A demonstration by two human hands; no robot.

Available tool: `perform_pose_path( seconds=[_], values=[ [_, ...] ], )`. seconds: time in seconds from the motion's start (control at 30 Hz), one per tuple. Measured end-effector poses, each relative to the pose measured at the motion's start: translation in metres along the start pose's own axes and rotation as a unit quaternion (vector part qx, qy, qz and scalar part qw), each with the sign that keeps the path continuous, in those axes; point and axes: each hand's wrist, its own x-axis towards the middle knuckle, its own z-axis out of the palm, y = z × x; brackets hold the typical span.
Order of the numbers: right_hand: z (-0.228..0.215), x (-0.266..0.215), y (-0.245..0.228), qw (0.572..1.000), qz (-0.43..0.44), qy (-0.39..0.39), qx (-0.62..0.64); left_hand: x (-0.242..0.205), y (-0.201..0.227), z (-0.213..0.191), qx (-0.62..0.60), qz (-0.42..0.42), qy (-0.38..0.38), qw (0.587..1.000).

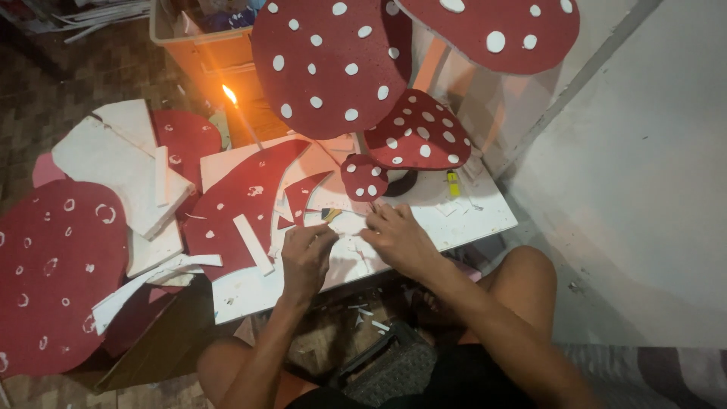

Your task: Trimming and shaping foam mushroom decorations using a utility knife and a candle flame.

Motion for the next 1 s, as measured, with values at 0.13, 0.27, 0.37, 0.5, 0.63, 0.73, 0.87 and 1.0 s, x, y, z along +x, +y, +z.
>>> perform_pose_path(
  seconds=[0.13,0.27,0.37,0.5,0.63,0.73,0.87,1.0],
  values=[
    [0.020,-0.031,0.025,0.993,0.057,-0.105,-0.015,0.007,-0.013,0.024,-0.138,-0.207,0.004,0.968],
    [0.004,-0.050,0.027,0.973,0.168,-0.159,0.031,0.019,-0.042,0.071,-0.334,-0.474,0.013,0.814],
    [-0.001,-0.059,0.025,0.966,0.198,-0.157,0.062,0.036,-0.047,0.089,-0.363,-0.536,-0.005,0.762],
    [-0.001,-0.072,0.027,0.961,0.223,-0.137,0.091,0.044,-0.061,0.109,-0.369,-0.538,-0.036,0.757],
    [-0.002,-0.074,0.029,0.959,0.231,-0.130,0.095,0.045,-0.072,0.120,-0.358,-0.543,-0.032,0.759],
    [0.000,-0.074,0.028,0.960,0.236,-0.119,0.096,0.045,-0.071,0.125,-0.329,-0.530,-0.030,0.781],
    [-0.004,-0.073,0.027,0.956,0.245,-0.121,0.105,0.047,-0.072,0.130,-0.329,-0.530,-0.004,0.781],
    [0.000,-0.077,0.028,0.954,0.253,-0.111,0.113,0.037,-0.069,0.145,-0.378,-0.602,0.029,0.702]
  ],
)
